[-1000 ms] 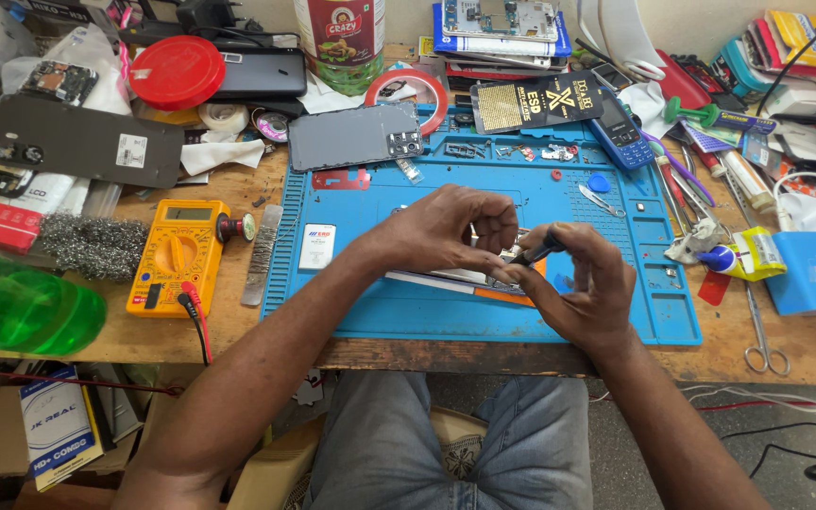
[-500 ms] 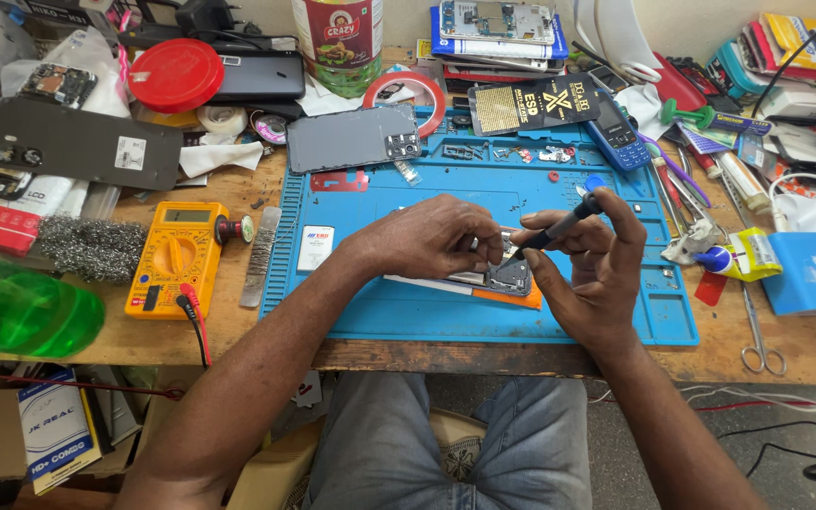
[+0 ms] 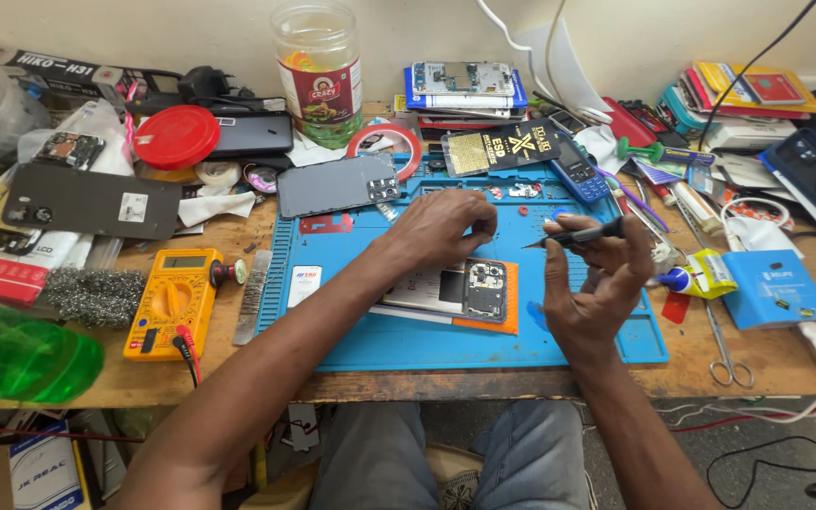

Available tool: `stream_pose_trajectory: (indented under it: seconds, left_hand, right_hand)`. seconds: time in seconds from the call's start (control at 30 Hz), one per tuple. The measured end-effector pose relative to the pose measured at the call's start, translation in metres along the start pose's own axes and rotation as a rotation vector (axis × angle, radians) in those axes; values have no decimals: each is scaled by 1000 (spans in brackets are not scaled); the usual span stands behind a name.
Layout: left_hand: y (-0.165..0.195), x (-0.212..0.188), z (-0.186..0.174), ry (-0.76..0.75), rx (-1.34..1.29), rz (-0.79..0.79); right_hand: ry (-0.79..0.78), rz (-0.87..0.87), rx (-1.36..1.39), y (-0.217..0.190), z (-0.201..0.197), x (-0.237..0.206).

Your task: The person disassembles a smartphone, removes the back cover and battery, and uses a precision screwdriver to manipulate internal components on a cluttered workbench.

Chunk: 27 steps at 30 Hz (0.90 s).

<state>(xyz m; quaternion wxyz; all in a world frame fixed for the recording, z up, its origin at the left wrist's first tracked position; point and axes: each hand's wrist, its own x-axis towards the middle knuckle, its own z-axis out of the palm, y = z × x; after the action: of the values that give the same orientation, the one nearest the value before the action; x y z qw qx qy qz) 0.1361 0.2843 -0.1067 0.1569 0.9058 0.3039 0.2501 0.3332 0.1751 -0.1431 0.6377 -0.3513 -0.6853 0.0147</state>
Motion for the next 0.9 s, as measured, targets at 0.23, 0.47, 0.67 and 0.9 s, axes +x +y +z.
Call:
stream_pose_trajectory:
  seconds: [0.23,0.47,0.67,0.9]
  left_hand:
    - [-6,11,12,24,-65,44]
    - [-14,-15,-20,-384,-184,-3]
    - [0,-25,-22,-408,-63,118]
    - [5,-27,-18,-444,3,38]
  right_hand:
    - [-28,-42,-97,1,2,4]
    - [-257,80,266,-5,-4,-11]
    - [-360,75,253,-5,-2,-14]
    - [-361,73,212,-8,-2,-13]
